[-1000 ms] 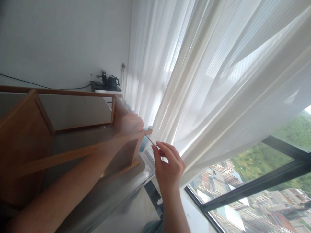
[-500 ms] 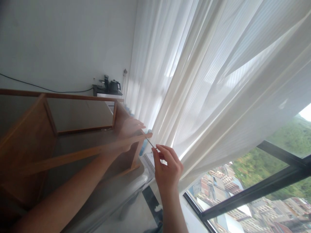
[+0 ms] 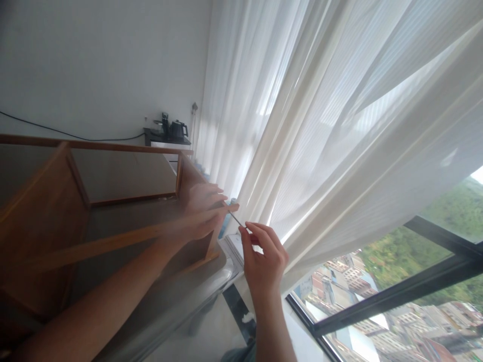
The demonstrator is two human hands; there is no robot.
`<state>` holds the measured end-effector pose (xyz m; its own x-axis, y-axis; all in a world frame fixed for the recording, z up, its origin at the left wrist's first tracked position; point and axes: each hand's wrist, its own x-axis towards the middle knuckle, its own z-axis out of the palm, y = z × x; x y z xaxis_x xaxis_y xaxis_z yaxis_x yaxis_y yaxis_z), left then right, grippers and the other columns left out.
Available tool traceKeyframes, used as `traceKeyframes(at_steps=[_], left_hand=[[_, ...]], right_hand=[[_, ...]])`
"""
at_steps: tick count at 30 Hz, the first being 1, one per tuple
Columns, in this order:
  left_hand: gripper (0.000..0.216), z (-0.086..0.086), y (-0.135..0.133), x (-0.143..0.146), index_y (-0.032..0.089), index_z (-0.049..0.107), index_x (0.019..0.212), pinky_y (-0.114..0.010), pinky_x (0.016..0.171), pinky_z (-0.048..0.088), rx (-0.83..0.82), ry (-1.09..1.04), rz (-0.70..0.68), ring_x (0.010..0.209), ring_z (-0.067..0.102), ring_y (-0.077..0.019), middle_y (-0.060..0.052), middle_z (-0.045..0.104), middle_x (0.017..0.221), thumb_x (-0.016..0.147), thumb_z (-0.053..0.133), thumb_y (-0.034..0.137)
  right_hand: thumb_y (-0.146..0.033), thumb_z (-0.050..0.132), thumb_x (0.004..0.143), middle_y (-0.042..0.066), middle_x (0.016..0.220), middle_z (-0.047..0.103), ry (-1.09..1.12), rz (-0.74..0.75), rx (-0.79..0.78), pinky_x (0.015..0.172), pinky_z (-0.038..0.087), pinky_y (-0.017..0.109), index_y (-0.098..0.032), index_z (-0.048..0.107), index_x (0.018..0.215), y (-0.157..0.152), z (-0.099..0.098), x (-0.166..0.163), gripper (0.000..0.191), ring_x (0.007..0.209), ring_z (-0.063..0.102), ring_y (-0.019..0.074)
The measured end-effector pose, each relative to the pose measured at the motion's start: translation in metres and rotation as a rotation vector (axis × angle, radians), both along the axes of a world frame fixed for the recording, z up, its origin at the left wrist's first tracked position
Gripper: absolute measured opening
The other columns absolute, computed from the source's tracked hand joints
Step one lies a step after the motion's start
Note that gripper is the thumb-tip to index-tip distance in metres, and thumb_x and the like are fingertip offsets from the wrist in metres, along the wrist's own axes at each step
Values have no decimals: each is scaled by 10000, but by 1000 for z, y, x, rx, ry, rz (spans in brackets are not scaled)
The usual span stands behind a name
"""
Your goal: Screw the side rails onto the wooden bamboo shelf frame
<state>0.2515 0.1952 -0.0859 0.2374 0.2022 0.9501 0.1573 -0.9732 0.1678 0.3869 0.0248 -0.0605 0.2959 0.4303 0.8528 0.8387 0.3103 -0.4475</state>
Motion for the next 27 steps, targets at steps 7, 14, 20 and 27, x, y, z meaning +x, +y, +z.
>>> traceKeyframes(at_steps=[7, 14, 20, 27], left_hand=[[304, -4, 2, 5, 258, 729, 1137, -514, 1099, 398, 23, -53, 22, 1231, 613, -285, -81, 709, 1187, 893, 584, 368], [273, -6, 1, 7, 286, 756, 1119, -493, 1118, 405, 2, -45, 24, 1225, 617, -272, -49, 727, 1167, 908, 594, 348], [279, -3, -1, 3, 293, 762, 1122, -492, 1113, 423, 29, 21, 14, 1229, 612, -267, -54, 727, 1174, 915, 575, 299], [271, -3, 1, 5, 271, 741, 1122, -473, 1071, 478, 45, -51, 1, 1181, 635, -263, -60, 729, 1124, 888, 607, 301]], right_hand=[[-235, 764, 901, 22, 923, 762, 6, -6, -4, 609, 637, 275, -229, 789, 966, -1, 0, -1, 70, 652, 727, 140], [-222, 770, 897, 10, 884, 758, -26, -31, -7, 596, 610, 247, -222, 789, 937, -1, 3, -3, 45, 637, 721, 125], [-251, 752, 910, 17, 860, 756, -35, -50, -18, 578, 613, 257, -220, 784, 939, -1, 4, -3, 54, 632, 718, 136], [-277, 749, 915, 10, 812, 758, -27, -52, -32, 588, 603, 255, -226, 787, 913, -2, 4, -4, 64, 621, 719, 140]])
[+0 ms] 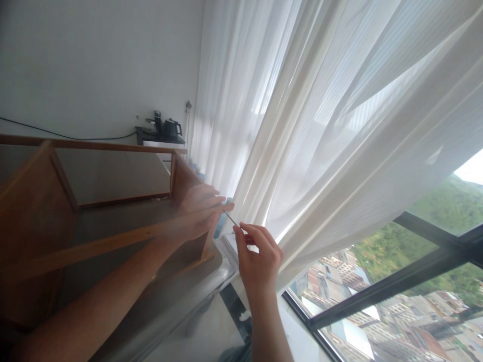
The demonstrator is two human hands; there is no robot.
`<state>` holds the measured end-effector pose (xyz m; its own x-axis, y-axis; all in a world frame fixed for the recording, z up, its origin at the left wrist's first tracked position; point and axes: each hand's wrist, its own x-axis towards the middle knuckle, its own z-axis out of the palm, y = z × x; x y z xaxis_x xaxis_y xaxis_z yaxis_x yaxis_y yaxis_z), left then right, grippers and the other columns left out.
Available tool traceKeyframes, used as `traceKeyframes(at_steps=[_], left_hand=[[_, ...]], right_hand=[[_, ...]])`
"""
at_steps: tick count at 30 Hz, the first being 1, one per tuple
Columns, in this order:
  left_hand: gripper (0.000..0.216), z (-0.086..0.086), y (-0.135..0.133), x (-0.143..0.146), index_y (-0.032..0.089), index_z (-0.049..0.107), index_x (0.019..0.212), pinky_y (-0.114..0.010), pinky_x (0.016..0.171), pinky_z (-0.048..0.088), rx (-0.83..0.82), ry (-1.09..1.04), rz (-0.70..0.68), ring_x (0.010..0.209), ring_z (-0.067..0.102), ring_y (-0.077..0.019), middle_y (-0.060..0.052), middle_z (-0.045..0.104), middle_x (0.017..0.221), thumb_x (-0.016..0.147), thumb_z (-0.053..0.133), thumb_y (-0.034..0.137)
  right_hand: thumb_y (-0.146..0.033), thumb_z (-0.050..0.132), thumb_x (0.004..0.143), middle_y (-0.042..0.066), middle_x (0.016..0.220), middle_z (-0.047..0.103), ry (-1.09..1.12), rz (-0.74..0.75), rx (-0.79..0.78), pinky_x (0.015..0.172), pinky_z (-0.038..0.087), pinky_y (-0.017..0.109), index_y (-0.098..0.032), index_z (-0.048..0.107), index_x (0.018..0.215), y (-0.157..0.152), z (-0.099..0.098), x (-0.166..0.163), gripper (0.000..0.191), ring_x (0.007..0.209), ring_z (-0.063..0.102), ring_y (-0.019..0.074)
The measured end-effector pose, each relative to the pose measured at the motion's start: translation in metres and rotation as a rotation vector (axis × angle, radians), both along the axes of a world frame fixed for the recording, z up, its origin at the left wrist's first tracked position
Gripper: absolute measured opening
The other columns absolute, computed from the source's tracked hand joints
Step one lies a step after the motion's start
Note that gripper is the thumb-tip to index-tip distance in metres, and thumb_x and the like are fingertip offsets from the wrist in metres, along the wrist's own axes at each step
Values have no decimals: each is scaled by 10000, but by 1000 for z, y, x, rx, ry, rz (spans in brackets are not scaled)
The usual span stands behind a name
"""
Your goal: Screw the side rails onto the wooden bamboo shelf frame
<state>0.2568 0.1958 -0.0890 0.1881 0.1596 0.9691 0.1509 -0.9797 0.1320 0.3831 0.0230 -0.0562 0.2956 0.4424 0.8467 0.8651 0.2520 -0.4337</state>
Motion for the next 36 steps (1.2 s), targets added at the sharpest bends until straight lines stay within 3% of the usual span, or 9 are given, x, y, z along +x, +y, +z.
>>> traceKeyframes(at_steps=[20, 30, 36], left_hand=[[264, 1, 1, 2, 266, 740, 1101, -468, 1050, 500, -11, -16, 5, 1159, 641, -261, -65, 728, 1099, 874, 617, 318], [244, 2, -1, 2, 267, 742, 1074, -464, 1054, 499, -31, -7, 10, 1149, 643, -255, -58, 733, 1094, 877, 613, 332], [246, 2, 0, 1, 260, 751, 1068, -463, 1049, 504, -16, -9, -5, 1149, 644, -254, -63, 735, 1086, 879, 608, 325]], right_hand=[[-313, 755, 907, -10, 695, 760, 32, -35, -22, 592, 599, 261, -238, 801, 912, 0, -3, -1, 88, 593, 735, 162], [-266, 732, 922, -22, 717, 773, 28, -6, -10, 570, 601, 258, -266, 802, 1052, -2, -6, -1, 148, 562, 735, 153], [-237, 730, 918, -21, 708, 770, 14, 0, -23, 586, 607, 248, -253, 802, 1041, -2, -7, 0, 143, 569, 733, 144]])
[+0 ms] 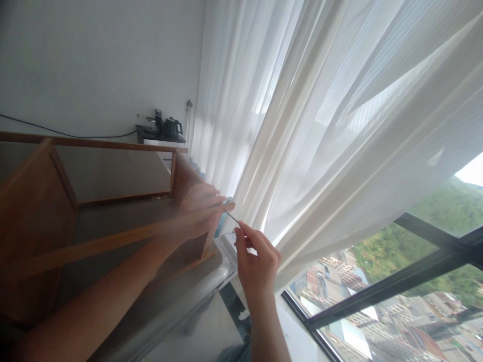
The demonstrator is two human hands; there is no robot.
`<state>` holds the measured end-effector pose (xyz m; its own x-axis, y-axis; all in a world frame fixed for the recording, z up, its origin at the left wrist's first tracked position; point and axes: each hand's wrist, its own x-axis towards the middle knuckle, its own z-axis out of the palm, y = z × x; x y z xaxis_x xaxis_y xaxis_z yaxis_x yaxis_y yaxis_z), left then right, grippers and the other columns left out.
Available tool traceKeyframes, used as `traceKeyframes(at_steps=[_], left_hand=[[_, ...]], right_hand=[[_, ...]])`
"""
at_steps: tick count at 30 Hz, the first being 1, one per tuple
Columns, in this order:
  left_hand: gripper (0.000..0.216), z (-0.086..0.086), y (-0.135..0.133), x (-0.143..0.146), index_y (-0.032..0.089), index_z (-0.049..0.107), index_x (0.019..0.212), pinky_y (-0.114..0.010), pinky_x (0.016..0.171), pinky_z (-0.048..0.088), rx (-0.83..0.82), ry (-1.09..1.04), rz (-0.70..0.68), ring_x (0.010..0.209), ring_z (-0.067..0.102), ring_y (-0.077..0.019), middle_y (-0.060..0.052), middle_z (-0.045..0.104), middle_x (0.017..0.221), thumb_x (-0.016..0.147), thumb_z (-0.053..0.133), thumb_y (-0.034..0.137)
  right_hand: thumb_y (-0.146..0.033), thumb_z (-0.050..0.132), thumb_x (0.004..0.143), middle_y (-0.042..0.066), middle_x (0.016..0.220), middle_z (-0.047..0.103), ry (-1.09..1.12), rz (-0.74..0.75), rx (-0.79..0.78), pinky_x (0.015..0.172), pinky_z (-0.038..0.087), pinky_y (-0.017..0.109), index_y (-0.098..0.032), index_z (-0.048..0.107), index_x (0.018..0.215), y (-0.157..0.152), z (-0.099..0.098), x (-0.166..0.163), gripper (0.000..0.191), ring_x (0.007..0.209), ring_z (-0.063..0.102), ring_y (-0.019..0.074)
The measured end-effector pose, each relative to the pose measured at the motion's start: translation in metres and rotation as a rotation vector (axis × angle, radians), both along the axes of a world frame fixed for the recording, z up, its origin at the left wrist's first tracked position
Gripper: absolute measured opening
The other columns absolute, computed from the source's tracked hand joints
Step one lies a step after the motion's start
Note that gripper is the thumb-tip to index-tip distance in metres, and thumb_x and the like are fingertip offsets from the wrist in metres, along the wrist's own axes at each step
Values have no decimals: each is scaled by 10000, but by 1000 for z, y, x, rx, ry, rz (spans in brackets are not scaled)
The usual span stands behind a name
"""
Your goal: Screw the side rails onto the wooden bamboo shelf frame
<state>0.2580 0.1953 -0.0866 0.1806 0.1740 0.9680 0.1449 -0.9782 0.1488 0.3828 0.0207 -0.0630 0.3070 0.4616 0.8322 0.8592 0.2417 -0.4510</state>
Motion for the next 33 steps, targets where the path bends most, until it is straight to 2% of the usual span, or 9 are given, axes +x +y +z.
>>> traceKeyframes(at_steps=[12, 21, 33], left_hand=[[246, 0, 1, 1, 255, 741, 1072, -463, 1040, 508, 16, -20, -8, 1136, 649, -260, -66, 730, 1091, 872, 615, 321], [252, 0, 1, 1, 248, 753, 1066, -459, 1040, 505, 27, -11, 10, 1131, 650, -260, -70, 730, 1071, 879, 606, 330], [249, 0, 0, 1, 253, 744, 1072, -456, 1038, 514, 16, -36, 7, 1130, 653, -256, -65, 729, 1072, 877, 611, 329]], right_hand=[[-232, 724, 919, -25, 704, 770, 10, 7, -15, 590, 599, 245, -247, 803, 1041, 0, 1, -1, 146, 565, 732, 140], [-227, 726, 921, -11, 851, 791, 17, 56, -20, 592, 597, 250, -251, 783, 1119, -1, -4, 0, 208, 627, 748, 136], [-224, 754, 907, 1, 907, 798, 39, 97, -22, 660, 639, 283, -265, 787, 1125, 0, -4, -1, 224, 697, 754, 150]])
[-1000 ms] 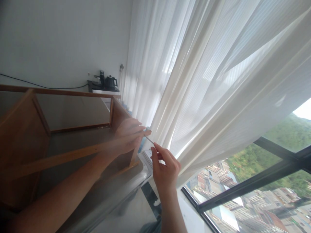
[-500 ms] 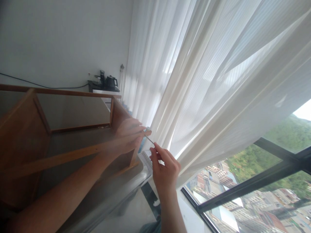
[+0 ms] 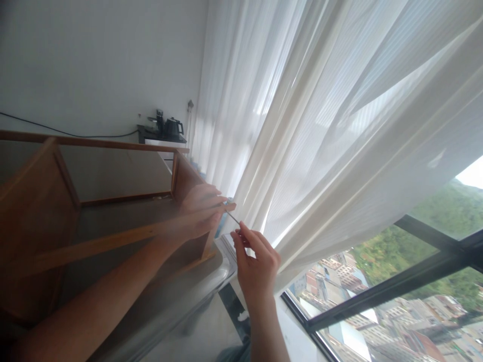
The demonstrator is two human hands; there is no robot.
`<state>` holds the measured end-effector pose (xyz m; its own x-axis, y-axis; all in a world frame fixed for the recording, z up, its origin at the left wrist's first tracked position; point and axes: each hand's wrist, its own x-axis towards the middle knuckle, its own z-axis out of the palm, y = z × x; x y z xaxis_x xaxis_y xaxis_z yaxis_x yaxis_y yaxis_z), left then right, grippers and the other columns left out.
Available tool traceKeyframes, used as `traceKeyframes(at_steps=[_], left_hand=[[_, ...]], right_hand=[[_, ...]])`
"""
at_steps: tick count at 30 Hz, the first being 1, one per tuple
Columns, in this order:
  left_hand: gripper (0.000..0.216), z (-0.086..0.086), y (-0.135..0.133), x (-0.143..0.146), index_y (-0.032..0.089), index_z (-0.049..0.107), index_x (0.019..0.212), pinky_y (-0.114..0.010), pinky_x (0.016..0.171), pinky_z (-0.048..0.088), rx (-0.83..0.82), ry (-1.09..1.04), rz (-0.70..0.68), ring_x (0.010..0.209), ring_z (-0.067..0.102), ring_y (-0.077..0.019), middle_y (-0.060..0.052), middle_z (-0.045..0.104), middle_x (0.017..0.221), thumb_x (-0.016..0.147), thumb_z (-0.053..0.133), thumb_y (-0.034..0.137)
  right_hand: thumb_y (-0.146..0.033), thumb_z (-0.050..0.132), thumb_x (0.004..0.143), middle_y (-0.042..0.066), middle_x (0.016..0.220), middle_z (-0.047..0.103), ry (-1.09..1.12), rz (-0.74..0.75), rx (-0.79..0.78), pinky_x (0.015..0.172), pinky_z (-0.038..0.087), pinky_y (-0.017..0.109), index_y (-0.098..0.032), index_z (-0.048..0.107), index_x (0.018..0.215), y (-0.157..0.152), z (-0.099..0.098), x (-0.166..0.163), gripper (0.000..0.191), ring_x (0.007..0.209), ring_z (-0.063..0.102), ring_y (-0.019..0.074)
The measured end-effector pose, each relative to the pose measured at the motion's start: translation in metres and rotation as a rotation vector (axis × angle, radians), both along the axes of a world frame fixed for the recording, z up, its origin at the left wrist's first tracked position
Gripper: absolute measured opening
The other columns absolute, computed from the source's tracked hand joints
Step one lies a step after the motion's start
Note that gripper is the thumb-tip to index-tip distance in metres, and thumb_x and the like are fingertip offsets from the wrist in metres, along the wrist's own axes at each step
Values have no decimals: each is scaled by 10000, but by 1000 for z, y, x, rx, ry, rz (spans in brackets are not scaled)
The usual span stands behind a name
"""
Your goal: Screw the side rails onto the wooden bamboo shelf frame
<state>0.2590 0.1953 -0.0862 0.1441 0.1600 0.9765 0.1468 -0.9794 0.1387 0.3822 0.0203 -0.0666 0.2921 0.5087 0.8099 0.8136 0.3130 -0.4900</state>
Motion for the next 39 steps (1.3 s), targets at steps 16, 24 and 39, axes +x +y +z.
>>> traceKeyframes(at_steps=[16, 24, 39], left_hand=[[243, 1, 0, 0, 248, 737, 1072, -446, 1025, 517, 25, -24, -35, 1098, 655, -251, -58, 726, 1054, 860, 623, 287], [250, 0, 0, 0, 256, 742, 1078, -465, 1057, 502, 5, 20, -11, 1132, 646, -253, -55, 735, 1082, 875, 605, 307], [255, -2, 2, 2, 257, 740, 1076, -453, 1039, 510, 4, -18, -17, 1116, 651, -249, -50, 735, 1061, 851, 624, 295]], right_hand=[[-227, 804, 868, 26, 972, 774, 74, 1, 59, 677, 654, 300, -257, 821, 981, 3, 1, -3, 118, 797, 746, 170], [-241, 810, 862, 23, 949, 776, 110, 14, 17, 650, 653, 309, -255, 825, 972, 1, 2, -3, 112, 755, 745, 172], [-270, 789, 874, 8, 861, 784, 131, -2, 15, 587, 621, 278, -256, 829, 912, 3, 7, -5, 58, 658, 724, 151]])
